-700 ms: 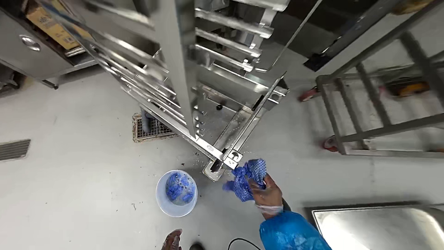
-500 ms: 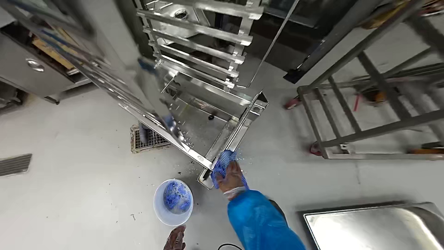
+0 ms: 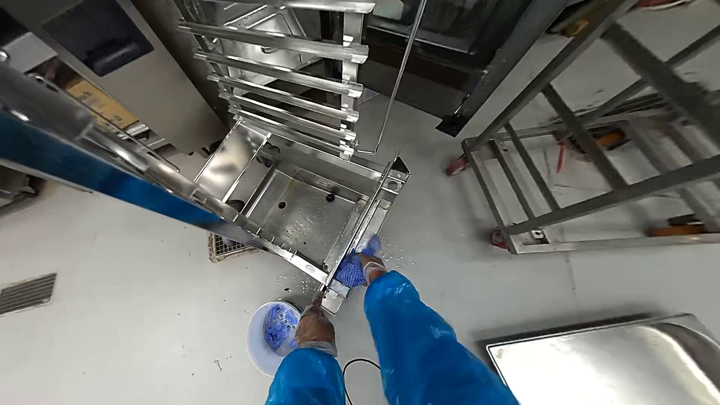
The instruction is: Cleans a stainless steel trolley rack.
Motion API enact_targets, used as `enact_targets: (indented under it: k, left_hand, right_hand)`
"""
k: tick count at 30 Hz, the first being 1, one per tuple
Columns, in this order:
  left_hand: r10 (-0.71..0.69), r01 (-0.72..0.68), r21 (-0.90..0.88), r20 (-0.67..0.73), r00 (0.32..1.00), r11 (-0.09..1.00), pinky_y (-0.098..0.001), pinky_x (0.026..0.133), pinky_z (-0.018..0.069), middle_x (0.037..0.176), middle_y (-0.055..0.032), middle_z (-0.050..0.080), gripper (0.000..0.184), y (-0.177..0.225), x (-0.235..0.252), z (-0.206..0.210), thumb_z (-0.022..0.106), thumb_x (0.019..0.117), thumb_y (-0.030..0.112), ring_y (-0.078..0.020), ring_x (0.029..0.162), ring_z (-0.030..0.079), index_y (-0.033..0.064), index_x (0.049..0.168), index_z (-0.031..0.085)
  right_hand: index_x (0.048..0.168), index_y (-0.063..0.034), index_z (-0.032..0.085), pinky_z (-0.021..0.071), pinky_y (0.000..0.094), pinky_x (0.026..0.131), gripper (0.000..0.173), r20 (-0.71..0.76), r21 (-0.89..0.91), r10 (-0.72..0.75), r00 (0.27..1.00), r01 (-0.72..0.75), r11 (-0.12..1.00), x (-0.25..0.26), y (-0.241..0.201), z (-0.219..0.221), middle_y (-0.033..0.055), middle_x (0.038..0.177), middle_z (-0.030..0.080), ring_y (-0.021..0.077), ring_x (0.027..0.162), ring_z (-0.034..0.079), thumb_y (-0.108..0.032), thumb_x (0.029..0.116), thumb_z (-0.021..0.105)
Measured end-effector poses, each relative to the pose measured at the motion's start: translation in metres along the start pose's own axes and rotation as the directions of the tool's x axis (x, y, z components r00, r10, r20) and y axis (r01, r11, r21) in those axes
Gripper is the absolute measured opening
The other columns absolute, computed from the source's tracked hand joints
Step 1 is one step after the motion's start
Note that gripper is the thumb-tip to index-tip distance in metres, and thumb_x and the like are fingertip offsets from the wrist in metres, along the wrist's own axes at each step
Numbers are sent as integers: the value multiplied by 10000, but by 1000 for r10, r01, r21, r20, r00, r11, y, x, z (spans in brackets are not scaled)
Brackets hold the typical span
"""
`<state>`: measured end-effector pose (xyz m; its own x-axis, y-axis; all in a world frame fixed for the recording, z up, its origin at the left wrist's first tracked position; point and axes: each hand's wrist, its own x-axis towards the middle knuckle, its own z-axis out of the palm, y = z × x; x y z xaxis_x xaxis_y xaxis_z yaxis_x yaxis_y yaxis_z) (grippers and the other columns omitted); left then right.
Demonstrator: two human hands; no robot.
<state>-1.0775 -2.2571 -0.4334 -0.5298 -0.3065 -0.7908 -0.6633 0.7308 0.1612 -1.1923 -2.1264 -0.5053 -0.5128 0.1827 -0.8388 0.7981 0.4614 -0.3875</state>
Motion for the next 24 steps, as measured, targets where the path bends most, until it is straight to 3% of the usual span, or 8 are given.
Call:
enact_targets:
  k: [1, 3, 5, 9, 15, 18, 22, 24]
  left_hand:
    - [-20, 20, 25, -2, 1000, 999, -515, 1109, 427, 1469, -139, 574, 518, 3, 0, -3, 436, 1071, 153, -303, 1342, 563, 250, 1579, 404]
    - [-36, 35, 75, 10, 999, 997, -523, 1102, 442, 1473, -118, 576, 496, 5, -2, -12, 429, 1089, 189, -307, 1332, 574, 272, 1577, 407]
    - [-45, 42, 122, 21, 999, 992, -519, 1088, 456, 1455, -103, 594, 475, 8, 1, -14, 423, 1087, 182, -305, 1312, 590, 277, 1552, 453]
    - [-68, 58, 188, 45, 997, 980, -521, 1077, 470, 1427, -100, 617, 472, 10, 10, -15, 450, 1075, 197, -304, 1299, 602, 268, 1542, 470]
    - [-92, 70, 222, 90, 992, 972, -522, 1092, 455, 1436, -124, 605, 468, 20, 7, -19, 481, 1066, 188, -312, 1315, 588, 221, 1533, 482]
    - [-73, 43, 230, 124, 990, 972, -527, 1101, 448, 1452, -131, 590, 536, 16, 8, -24, 535, 1026, 157, -319, 1327, 574, 225, 1551, 452]
    - [-30, 7, 133, 168, 985, 991, -500, 1147, 409, 1520, -131, 523, 609, 11, 5, -20, 528, 1029, 126, -299, 1379, 530, 214, 1603, 346]
    - [49, -45, -33, 114, 992, 998, -470, 1192, 363, 1615, -140, 391, 665, 0, -5, -12, 542, 1008, 75, -290, 1455, 438, 191, 1617, 301]
  right_hand:
    - [1371, 86, 578, 351, 534, 1182, 499, 20, -58, 6, 1000, -5, 998, 9, 2, -6, 281, 1457, 548, 389, 1416, 482, -323, 1095, 503]
    - [1325, 96, 593, 404, 557, 1121, 498, -58, 20, -51, 997, 53, 998, 6, 10, -8, 303, 1356, 604, 411, 1317, 556, -312, 1042, 620]
    - [1342, 73, 577, 454, 574, 1070, 519, -36, -22, -235, 971, 234, 972, -23, 22, -3, 295, 1286, 636, 416, 1234, 604, -263, 972, 715]
    - [1576, -57, 380, 382, 520, 1175, 721, 107, -370, -338, 935, 353, 859, -54, 19, 29, 220, 1575, 427, 390, 1463, 403, -346, 978, 660]
    - [1527, -70, 466, 406, 531, 1148, 603, 118, -245, -171, 978, 195, 950, -33, -5, -4, 216, 1444, 581, 353, 1363, 543, -317, 1007, 643]
    - [1454, -10, 528, 410, 543, 1137, 570, -24, -122, -112, 993, 108, 987, -39, -26, -41, 253, 1390, 606, 383, 1340, 554, -310, 994, 682]
    - [1432, -9, 546, 449, 570, 1089, 590, -29, -140, -323, 946, 317, 938, -64, -47, -57, 249, 1312, 646, 393, 1256, 604, -287, 949, 743]
    - [1404, -10, 573, 462, 575, 1072, 586, -33, -110, -337, 941, 332, 937, -73, -58, -55, 244, 1274, 668, 394, 1225, 624, -272, 920, 777]
